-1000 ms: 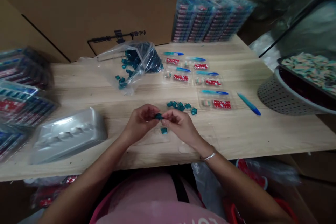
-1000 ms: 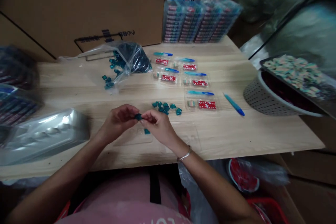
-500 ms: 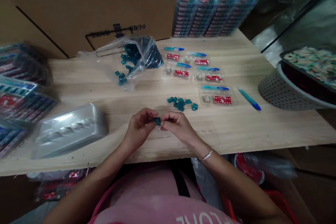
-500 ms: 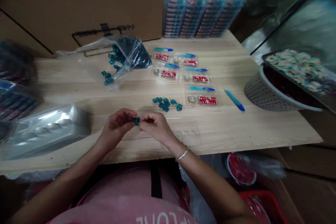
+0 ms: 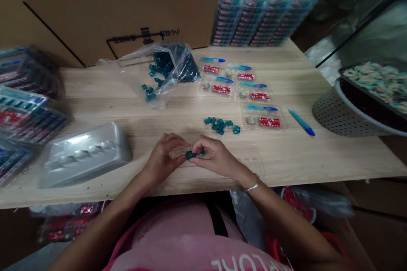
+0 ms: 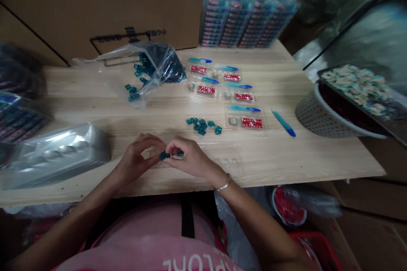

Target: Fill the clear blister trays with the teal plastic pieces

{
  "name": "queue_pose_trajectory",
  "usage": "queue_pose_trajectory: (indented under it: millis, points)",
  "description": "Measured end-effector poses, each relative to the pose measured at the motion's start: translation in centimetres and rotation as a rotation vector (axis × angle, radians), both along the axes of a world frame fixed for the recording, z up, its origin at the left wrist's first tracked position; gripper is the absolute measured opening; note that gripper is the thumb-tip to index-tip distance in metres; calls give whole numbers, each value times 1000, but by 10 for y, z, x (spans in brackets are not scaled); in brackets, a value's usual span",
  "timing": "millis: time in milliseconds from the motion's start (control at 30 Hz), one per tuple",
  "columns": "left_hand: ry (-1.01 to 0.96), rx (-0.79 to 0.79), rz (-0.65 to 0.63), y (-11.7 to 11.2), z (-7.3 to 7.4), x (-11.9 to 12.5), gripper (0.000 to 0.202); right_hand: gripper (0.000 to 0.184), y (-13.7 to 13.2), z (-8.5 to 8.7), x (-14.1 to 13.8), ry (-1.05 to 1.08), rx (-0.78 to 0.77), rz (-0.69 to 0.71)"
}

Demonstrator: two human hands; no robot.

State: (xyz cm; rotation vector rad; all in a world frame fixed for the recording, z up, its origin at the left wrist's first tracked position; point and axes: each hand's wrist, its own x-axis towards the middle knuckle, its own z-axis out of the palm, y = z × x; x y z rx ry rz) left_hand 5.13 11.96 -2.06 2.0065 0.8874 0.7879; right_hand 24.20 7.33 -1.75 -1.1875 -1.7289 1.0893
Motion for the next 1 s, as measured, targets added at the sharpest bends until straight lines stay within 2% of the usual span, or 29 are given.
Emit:
queue_pose_trajectory:
  millis: [100,167,333,467,600,667,733,833,933,1000]
  points:
    - [237,123,-52,2,-14,-9,15,6,4,0,2,-457,254,128]
    - [296,141,-92,2,-21,-12,16,5,7,-2,2,-605,313,178]
    - [336,177,-79,2,-23,-8,15,8,8,-5,4,-569,224,130]
    - [440,173,-34,5,-23,-1,13,1,18,-3,18,-580,330,161]
    - [431,188,-27,7,-24,-1,10,13,48,0,37,-802,363,-77]
    - [344,175,-13,7,-21,-5,16,15,60,3,40,-887,340,-115]
    - [243,157,51,7,-16,-10,18,15,63,8,37,-854,327,-68]
    - [180,152,126,5,-10,-19,19,9,55,14,21,-573,181,64]
    - [189,118,95,2,-14,-23,20,13,45,12,3,-343,-24,262]
    - [184,86,79,0,-22,-24,21,12,42,5,-7,-359,-23,327]
